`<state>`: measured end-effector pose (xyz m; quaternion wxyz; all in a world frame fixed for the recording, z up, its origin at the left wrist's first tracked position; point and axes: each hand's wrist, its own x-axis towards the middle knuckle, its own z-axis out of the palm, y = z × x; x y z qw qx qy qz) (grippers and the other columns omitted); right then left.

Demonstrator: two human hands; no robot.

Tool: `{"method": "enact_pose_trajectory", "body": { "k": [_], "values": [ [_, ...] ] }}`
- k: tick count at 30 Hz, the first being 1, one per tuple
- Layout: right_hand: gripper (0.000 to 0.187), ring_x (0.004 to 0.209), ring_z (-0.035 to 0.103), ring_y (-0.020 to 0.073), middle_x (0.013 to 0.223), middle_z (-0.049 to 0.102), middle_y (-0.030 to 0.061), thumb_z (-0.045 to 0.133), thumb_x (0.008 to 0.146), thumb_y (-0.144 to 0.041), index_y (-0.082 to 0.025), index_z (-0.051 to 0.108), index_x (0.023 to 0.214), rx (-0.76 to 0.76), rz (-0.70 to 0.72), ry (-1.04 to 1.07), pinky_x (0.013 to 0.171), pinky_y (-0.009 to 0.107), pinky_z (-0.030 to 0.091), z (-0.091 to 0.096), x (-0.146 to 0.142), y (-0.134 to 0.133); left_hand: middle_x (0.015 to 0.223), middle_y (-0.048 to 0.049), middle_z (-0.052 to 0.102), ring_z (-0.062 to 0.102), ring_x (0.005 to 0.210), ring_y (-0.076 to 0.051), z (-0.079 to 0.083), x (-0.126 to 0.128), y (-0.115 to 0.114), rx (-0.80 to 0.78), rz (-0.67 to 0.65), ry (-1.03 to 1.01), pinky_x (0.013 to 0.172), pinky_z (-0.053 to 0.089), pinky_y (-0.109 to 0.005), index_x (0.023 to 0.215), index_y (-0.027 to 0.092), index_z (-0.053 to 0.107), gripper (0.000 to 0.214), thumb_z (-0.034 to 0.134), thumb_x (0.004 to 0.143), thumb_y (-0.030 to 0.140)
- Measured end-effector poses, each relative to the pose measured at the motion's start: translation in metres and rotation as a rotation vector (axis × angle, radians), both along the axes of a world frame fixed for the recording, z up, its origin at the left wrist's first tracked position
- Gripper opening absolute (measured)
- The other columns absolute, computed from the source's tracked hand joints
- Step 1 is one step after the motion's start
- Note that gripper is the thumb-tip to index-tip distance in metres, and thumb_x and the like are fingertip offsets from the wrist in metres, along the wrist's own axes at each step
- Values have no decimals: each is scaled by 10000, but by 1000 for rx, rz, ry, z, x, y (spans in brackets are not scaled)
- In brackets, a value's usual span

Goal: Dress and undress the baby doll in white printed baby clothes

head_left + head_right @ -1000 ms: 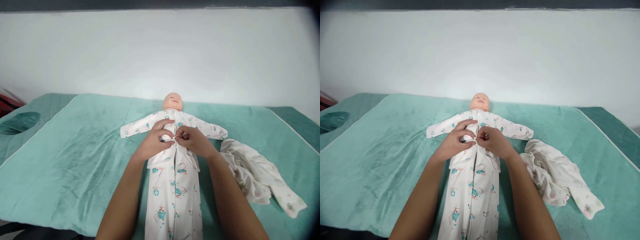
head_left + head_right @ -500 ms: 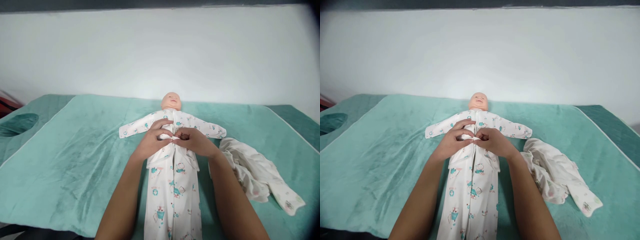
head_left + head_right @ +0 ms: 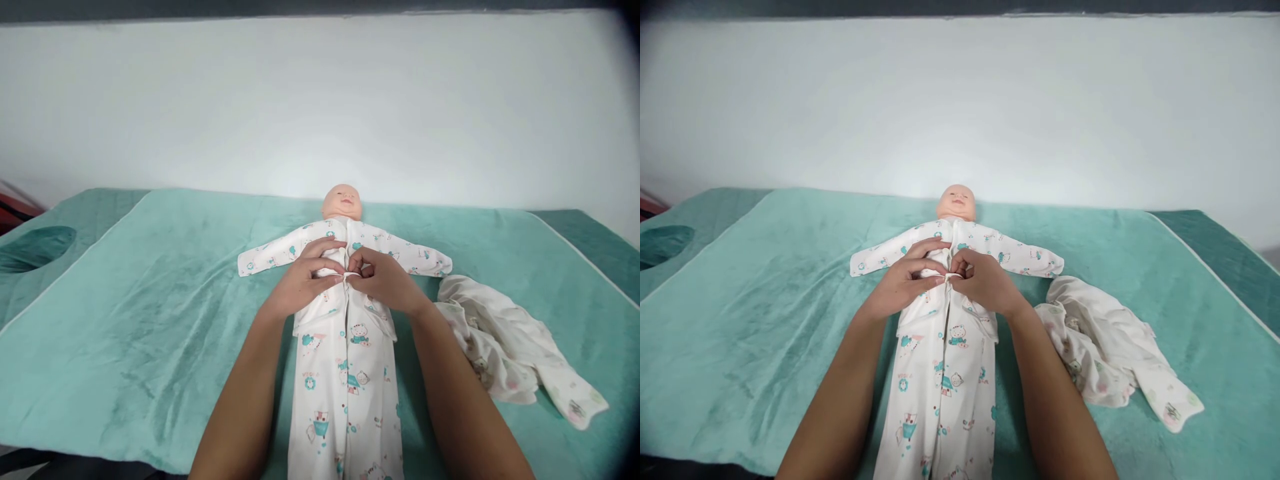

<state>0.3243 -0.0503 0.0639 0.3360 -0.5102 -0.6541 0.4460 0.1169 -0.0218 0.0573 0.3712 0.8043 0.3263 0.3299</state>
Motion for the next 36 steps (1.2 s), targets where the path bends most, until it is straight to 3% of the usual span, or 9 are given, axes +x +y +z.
{"method": "enact_pose_trajectory", "body": {
  "k": [8,12,16,20,23,27,31,33,36],
  "values": [
    [182,614,344,99,709,401,-43,677,822,-331,-207,543,813,6,102,333,553,247,283,4,13,-2,1357,-65,601,474,1354,-264,4,-3,-2,-111,48,-214,1132,385,-451,887,236,705,127,649,896,349],
    [233,626,403,108,725,448,-32,736,771,-320,-207,532,790,74,-64,596,572,248,311,6,22,-6,1303,-85,640,554,1270,-275,1,-11,1,-208,145,-611,1088,433,-445,841,206,675,127,708,840,328],
    [263,546,412,112,664,470,-47,749,716,-354,-228,534,801,-2,-222,722,514,241,298,4,42,-6,1385,-65,598,525,1315,-262,-3,-28,10,-313,305,-1033,1062,472,-380,898,203,696,139,727,785,278],
    [246,529,381,114,602,438,-62,717,707,-378,-222,534,762,-58,-525,519,511,242,275,-17,63,-1,1177,-55,685,626,1147,-204,-12,-42,22,-441,539,-1292,1015,504,-339,859,193,667,74,671,790,220],
    [220,588,434,141,614,493,-44,668,698,-396,-209,553,718,12,-789,113,567,266,317,-40,73,-1,925,-41,669,665,935,-174,-18,-45,31,-536,703,-1358,950,534,-345,813,178,607,31,598,784,170],
    [200,687,534,189,700,608,2,575,755,-411,-214,568,722,37,-817,-360,641,297,363,-54,88,-14,898,-26,606,646,954,-163,-22,-51,36,-515,990,-1412,906,535,-340,783,199,504,51,516,806,154],
    [187,692,574,201,726,649,14,561,782,-414,-229,580,761,-50,-782,-604,625,297,356,-54,114,-38,1100,-22,613,601,1096,-150,-26,-53,37,-224,1223,-1211,912,506,-307,939,225,548,133,560,809,198],
    [163,700,593,203,740,664,15,568,786,-396,-234,591,783,-64,-759,-662,623,296,363,-56,125,-51,1098,-25,633,605,1079,-154,-31,-46,38,-38,1149,-996,936,491,-313,984,221,587,172,570,813,214],
    [146,722,618,209,775,679,17,552,817,-378,-240,600,821,-25,-711,-676,640,305,394,-60,128,-63,1036,-27,687,630,1013,-166,-39,-26,38,87,801,-598,960,481,-336,999,218,653,193,519,861,208]
  ]
}}
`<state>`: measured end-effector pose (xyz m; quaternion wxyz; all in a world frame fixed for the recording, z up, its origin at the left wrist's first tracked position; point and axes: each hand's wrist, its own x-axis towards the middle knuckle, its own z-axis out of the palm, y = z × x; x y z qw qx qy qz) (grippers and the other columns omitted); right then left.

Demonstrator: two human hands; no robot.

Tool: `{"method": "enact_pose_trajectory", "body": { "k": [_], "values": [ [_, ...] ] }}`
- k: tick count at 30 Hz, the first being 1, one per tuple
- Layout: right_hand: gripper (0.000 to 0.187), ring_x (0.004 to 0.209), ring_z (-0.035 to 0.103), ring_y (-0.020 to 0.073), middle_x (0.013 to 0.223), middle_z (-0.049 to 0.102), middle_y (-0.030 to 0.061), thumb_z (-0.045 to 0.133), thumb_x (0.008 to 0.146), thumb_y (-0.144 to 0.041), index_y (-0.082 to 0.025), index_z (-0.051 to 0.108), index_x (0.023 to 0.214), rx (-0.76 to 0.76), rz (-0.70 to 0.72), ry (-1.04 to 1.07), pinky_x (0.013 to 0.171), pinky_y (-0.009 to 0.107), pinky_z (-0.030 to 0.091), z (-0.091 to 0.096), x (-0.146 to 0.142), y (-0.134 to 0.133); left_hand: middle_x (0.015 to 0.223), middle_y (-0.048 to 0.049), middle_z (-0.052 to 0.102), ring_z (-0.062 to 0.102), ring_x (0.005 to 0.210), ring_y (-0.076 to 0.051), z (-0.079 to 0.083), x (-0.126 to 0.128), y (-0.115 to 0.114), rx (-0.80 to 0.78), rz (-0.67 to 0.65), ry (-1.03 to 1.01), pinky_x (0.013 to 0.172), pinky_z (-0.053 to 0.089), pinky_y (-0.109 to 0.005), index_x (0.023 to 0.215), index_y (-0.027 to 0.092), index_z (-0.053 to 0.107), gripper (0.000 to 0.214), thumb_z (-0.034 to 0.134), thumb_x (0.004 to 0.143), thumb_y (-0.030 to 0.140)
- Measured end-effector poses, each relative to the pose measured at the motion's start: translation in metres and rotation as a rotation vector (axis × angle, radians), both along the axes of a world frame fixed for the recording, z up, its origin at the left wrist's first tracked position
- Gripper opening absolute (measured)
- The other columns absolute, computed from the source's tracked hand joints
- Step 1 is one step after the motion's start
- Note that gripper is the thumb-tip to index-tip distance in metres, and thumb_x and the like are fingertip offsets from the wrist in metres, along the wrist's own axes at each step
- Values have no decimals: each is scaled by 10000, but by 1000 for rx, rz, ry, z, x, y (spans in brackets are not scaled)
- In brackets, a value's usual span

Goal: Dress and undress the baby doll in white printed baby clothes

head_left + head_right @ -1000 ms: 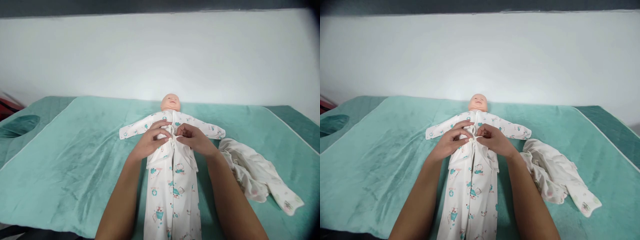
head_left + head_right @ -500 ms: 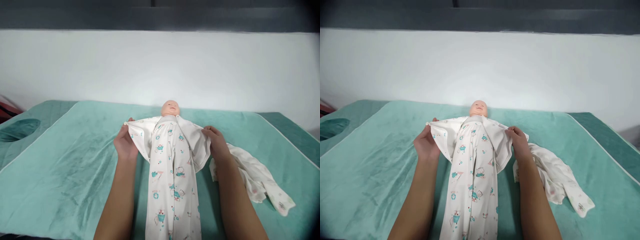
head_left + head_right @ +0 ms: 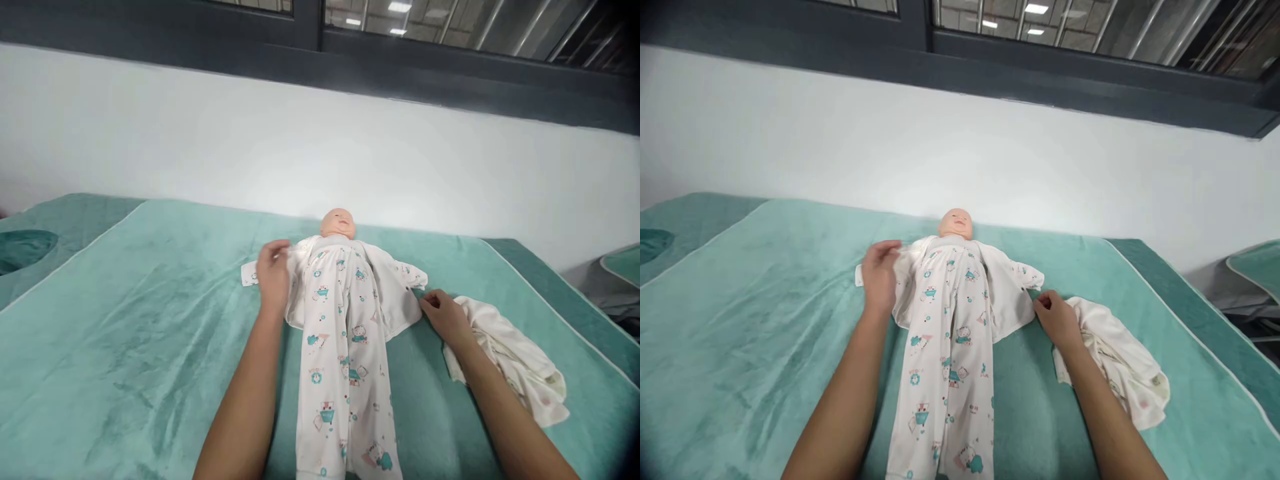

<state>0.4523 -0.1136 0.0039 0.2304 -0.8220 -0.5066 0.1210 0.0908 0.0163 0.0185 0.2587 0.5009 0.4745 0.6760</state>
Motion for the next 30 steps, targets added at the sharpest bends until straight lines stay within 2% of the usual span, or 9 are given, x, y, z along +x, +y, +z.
{"method": "enact_pose_trajectory", "body": {
  "k": [2,3,7,10,14,17,19,23,30],
  "values": [
    [141,733,621,213,796,673,24,534,841,-363,-237,597,854,92,70,2,668,321,425,0,-11,-1,1030,-33,708,641,1009,-176,-4,14,2,10,-197,258,970,481,-347,985,216,673,233,462,891,180],
    [135,746,620,213,811,666,30,526,850,-349,-233,592,868,172,120,6,692,331,445,3,-20,0,1068,-45,709,638,1043,-182,-5,19,4,26,-235,364,985,477,-353,1004,212,673,263,435,903,167],
    [112,879,615,209,931,639,58,491,900,-280,-227,582,937,531,422,39,823,350,499,32,-76,16,1350,-93,616,518,1301,-229,-5,17,16,44,-130,783,1119,368,-434,1221,204,616,352,369,970,217],
    [155,1022,600,213,1047,643,64,478,929,-227,-237,594,1031,596,625,42,919,361,487,61,-129,43,1326,-83,639,552,1258,-271,-2,-3,24,-67,-115,1101,1103,346,-495,1322,249,562,396,333,1009,330],
    [241,1124,567,225,1154,642,85,479,927,-195,-192,603,1134,426,846,-160,1002,367,454,82,-195,99,1180,-95,700,624,1114,-286,-1,-28,29,-261,-69,1265,928,452,-429,1308,249,564,460,243,1026,419],
    [264,1102,576,245,1187,633,115,476,933,-212,-153,617,1148,115,963,-451,920,371,483,85,-228,142,1121,-97,713,632,1081,-280,-1,-34,28,-309,-25,1278,874,462,-399,1200,219,608,472,201,1033,390],
    [230,1091,577,269,1178,637,129,517,908,-211,-150,639,1092,-8,1013,-551,851,374,495,85,-240,161,1093,-98,718,641,1056,-280,-2,-34,26,-321,-4,1275,857,464,-397,1148,213,622,462,203,1033,371],
    [267,1097,583,292,1204,637,141,602,859,-237,-158,624,1113,-87,1046,-603,795,365,494,84,-252,178,1066,-101,727,657,1025,-288,-3,-33,25,-351,24,1251,842,466,-402,1087,222,650,462,216,1029,371],
    [256,952,665,284,1056,717,93,608,859,-328,-227,666,1087,-265,1039,-670,767,373,488,81,-261,184,1043,-134,734,663,1017,-295,-2,-30,27,-357,31,1257,840,464,-400,1037,190,679,473,237,1022,359]
  ]
}}
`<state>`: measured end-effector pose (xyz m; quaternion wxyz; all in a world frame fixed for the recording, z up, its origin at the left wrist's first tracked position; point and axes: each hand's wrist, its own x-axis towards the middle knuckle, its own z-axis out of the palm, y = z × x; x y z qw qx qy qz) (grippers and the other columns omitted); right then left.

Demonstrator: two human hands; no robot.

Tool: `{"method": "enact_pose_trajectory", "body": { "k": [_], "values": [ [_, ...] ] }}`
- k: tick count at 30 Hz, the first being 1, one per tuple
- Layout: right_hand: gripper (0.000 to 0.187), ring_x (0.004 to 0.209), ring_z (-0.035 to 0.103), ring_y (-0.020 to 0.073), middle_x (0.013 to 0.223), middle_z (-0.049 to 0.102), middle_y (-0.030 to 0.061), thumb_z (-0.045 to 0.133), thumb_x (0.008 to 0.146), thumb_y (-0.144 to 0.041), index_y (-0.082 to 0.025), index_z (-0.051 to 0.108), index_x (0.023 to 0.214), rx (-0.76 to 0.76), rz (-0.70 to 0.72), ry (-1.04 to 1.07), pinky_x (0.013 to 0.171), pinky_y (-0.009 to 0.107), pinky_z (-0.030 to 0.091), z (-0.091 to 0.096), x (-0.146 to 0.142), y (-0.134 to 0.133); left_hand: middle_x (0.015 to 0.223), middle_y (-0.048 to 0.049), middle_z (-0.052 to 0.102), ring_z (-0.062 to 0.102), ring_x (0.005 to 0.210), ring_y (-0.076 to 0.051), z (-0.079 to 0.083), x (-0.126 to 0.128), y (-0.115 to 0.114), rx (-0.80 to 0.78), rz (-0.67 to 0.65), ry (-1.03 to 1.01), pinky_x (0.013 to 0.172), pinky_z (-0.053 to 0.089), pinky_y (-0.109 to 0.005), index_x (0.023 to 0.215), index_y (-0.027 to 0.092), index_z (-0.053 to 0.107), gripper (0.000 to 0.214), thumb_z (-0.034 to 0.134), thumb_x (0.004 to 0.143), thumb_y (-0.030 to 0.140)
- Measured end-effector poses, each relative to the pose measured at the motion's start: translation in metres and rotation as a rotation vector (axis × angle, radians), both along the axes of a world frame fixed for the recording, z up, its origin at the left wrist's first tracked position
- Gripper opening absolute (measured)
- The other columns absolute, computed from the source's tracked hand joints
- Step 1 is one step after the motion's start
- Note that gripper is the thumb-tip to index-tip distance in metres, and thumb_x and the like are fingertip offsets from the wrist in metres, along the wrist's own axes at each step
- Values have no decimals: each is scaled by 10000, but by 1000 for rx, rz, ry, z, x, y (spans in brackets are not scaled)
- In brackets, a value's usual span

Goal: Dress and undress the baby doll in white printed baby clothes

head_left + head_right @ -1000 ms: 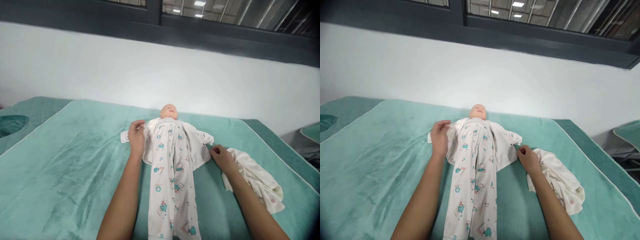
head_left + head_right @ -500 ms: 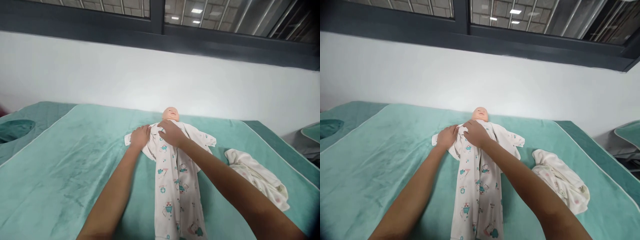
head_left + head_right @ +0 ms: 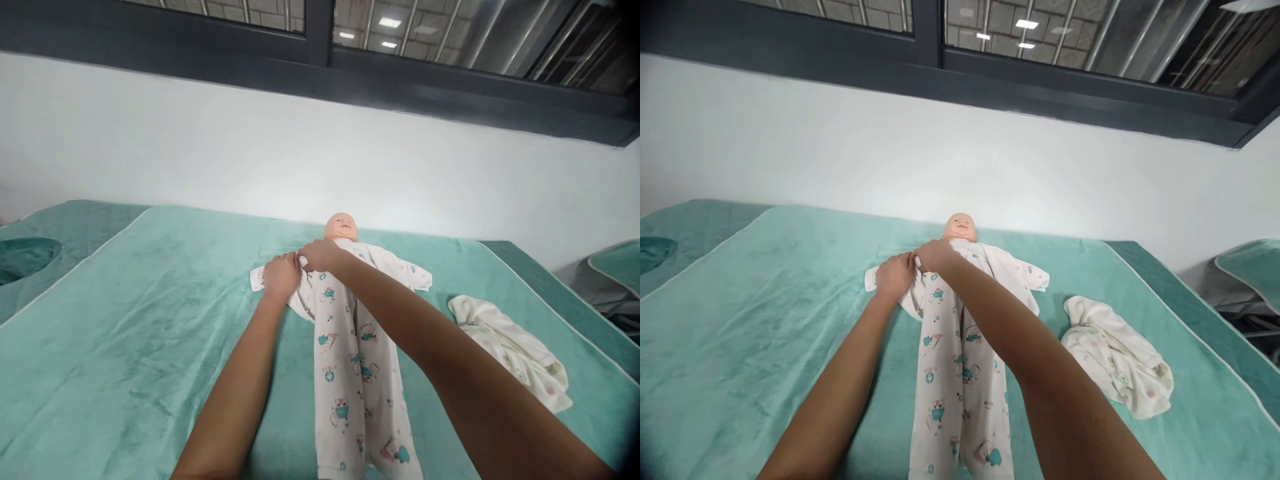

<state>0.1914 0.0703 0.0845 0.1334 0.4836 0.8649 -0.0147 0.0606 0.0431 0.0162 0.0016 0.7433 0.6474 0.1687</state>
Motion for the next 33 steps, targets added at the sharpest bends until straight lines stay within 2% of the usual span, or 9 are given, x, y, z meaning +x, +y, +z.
{"method": "enact_pose_trajectory", "body": {
  "k": [5,9,14,23,26,29,31,33],
  "values": [
    [360,1094,621,319,1206,665,110,565,908,-455,-291,639,1220,8,42,-46,859,416,464,10,6,-2,1080,-117,729,654,1034,-276,0,-6,-11,27,-60,-35,840,458,-370,1142,203,656,472,226,1028,361],
    [368,1130,601,320,1238,635,112,524,939,-476,-309,624,1252,24,67,-75,854,410,464,25,20,-10,1087,-125,720,661,1010,-281,-4,-18,-23,55,-33,-97,802,457,-361,1275,211,600,499,200,1032,384],
    [382,1090,613,312,1258,612,139,494,954,-475,-271,622,1251,66,34,-80,782,376,470,41,42,-21,1016,-146,721,674,949,-300,-9,-34,-36,29,20,-52,796,450,-388,1195,199,639,467,229,1022,339],
    [384,1054,616,330,1200,619,141,496,940,-477,-260,629,1229,93,26,-69,746,377,452,59,64,-24,1190,-136,688,620,1110,-299,-17,-40,-43,40,-24,-103,921,432,-420,1233,204,613,385,322,982,224],
    [393,1064,614,316,1210,612,132,477,950,-484,-268,610,1250,95,23,-44,751,363,454,57,65,-25,1269,-130,652,608,1158,-289,-21,-40,-41,65,-45,-212,947,437,-414,1371,202,502,432,422,947,225],
    [405,1094,604,312,1237,601,128,478,952,-496,-280,588,1276,87,36,-14,775,361,461,46,57,-27,1345,-129,597,613,1156,-270,-24,-41,-39,115,-74,-335,943,457,-392,1492,191,335,651,558,884,256],
    [413,1111,598,312,1239,603,129,489,947,-494,-277,583,1286,70,45,13,786,362,469,37,48,-27,1324,-128,600,603,1155,-280,-25,-42,-38,141,-119,-301,957,452,-397,1481,197,373,654,596,875,299],
    [414,1112,601,305,1233,615,129,497,944,-485,-265,591,1282,39,56,46,792,360,478,28,42,-26,1265,-124,625,586,1152,-296,-25,-44,-40,157,-134,-231,973,437,-407,1422,207,482,554,585,897,350]
  ]
}}
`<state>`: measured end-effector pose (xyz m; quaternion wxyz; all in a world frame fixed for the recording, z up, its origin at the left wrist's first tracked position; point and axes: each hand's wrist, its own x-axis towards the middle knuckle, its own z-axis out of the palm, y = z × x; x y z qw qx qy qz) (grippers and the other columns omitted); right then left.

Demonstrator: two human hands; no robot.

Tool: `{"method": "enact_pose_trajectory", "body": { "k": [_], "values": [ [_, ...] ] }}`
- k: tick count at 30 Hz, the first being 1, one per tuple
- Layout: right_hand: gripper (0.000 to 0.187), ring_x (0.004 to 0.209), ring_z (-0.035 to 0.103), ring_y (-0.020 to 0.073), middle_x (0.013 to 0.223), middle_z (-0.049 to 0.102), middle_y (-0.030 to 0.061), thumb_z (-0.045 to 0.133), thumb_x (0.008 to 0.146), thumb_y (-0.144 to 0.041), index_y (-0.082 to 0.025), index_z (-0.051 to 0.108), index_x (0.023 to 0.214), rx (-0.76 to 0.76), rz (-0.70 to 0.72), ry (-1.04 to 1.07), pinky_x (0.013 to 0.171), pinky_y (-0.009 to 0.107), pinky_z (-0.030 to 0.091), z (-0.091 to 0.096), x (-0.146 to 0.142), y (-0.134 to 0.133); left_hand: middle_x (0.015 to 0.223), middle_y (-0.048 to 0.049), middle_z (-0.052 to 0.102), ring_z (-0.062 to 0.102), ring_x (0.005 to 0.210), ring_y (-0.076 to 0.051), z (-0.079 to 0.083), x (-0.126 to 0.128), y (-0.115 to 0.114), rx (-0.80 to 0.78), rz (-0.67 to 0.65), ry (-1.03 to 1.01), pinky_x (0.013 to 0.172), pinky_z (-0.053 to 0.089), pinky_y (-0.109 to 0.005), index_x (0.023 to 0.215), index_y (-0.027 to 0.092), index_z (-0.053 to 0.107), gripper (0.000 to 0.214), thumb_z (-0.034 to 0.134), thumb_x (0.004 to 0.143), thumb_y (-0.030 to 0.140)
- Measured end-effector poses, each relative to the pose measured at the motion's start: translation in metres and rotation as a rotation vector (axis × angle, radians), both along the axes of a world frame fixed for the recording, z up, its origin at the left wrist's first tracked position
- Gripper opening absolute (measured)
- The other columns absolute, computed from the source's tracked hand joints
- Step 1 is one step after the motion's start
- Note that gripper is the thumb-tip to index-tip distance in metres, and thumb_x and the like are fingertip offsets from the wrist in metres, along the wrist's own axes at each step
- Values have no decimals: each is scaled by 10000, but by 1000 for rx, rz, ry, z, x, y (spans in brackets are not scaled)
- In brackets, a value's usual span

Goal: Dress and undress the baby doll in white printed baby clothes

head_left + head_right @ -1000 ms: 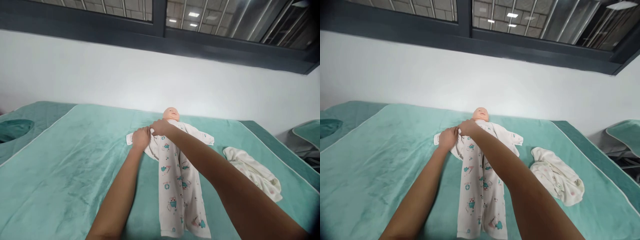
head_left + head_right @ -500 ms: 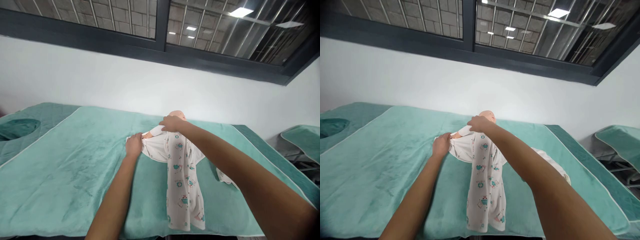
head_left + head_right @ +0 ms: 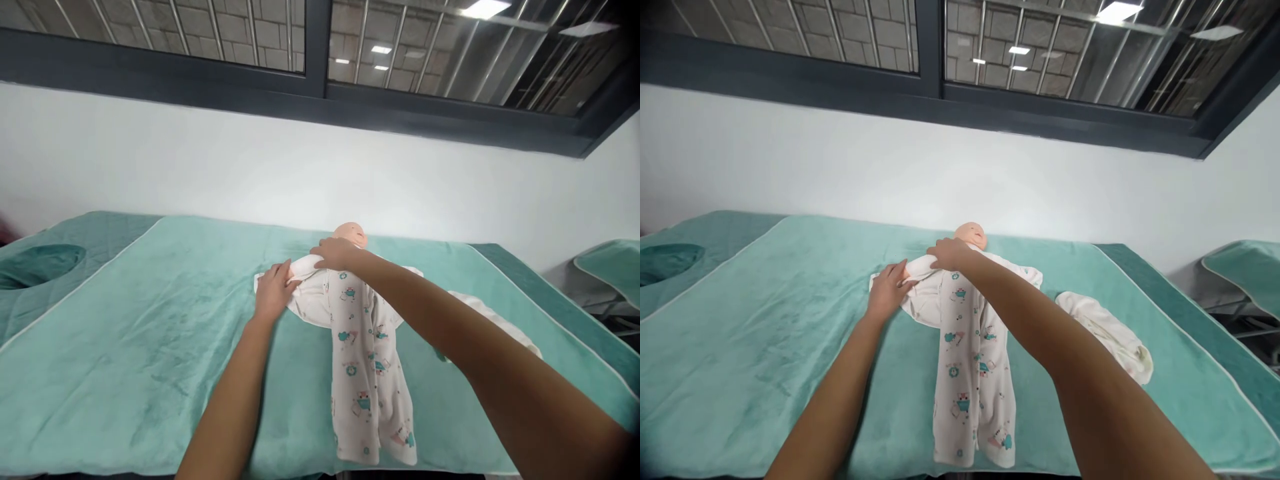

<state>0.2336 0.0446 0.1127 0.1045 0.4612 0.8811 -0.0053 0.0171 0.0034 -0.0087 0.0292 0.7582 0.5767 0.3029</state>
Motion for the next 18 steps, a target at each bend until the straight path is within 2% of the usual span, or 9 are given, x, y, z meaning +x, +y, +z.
{"method": "enact_pose_trajectory", "body": {
  "k": [2,4,6,9,11,14,16,18],
  "values": [
    [415,1122,605,284,1279,612,116,488,952,-481,-264,593,1289,-38,21,37,826,358,486,-5,3,3,1208,-112,648,575,1125,-300,0,-3,-3,4,36,37,970,432,-407,1359,222,566,469,559,918,383],
    [428,1189,581,269,1367,582,97,447,975,-480,-261,581,1318,-58,41,125,927,371,472,-8,18,4,1182,-104,658,561,1114,-303,1,-5,-5,-6,74,52,962,432,-402,1331,227,599,442,546,925,393],
    [451,1285,523,262,1422,558,88,379,1006,-461,-233,569,1347,-32,46,265,1052,399,411,-11,42,-1,1192,-105,656,549,1118,-304,2,-5,-8,-18,100,60,960,431,-401,1333,221,599,447,539,926,395],
    [500,1363,450,241,1444,546,90,279,1036,-426,-182,540,1387,112,5,477,1150,415,327,-25,89,-26,1218,-112,649,539,1138,-309,2,-3,-10,-30,119,70,968,427,-408,1333,207,593,448,518,933,395],
    [522,1402,405,239,1500,489,88,255,1038,-425,-185,485,1441,233,-110,560,1164,424,317,-44,120,-51,1227,-122,645,534,1151,-316,2,0,-12,-31,122,80,974,424,-418,1334,199,587,446,504,938,386],
    [537,1443,356,255,1565,404,91,271,1030,-422,-209,386,1510,262,-258,527,1160,461,314,-82,162,-86,1282,-148,613,506,1205,-340,3,6,-18,8,152,97,995,414,-453,1344,184,573,451,487,945,376],
    [536,1464,311,282,1589,362,90,338,1013,-430,-231,381,1508,316,-349,482,1178,516,247,-105,181,-100,1344,-161,570,466,1262,-357,8,14,-24,60,170,102,1023,395,-488,1348,177,564,450,481,948,368],
    [543,1430,356,294,1554,412,123,393,993,-445,-213,401,1484,394,-484,497,1169,532,225,-120,192,-104,1359,-168,552,448,1284,-355,18,30,-30,116,136,80,1050,382,-502,1342,162,563,443,471,954,356]
  ]
}}
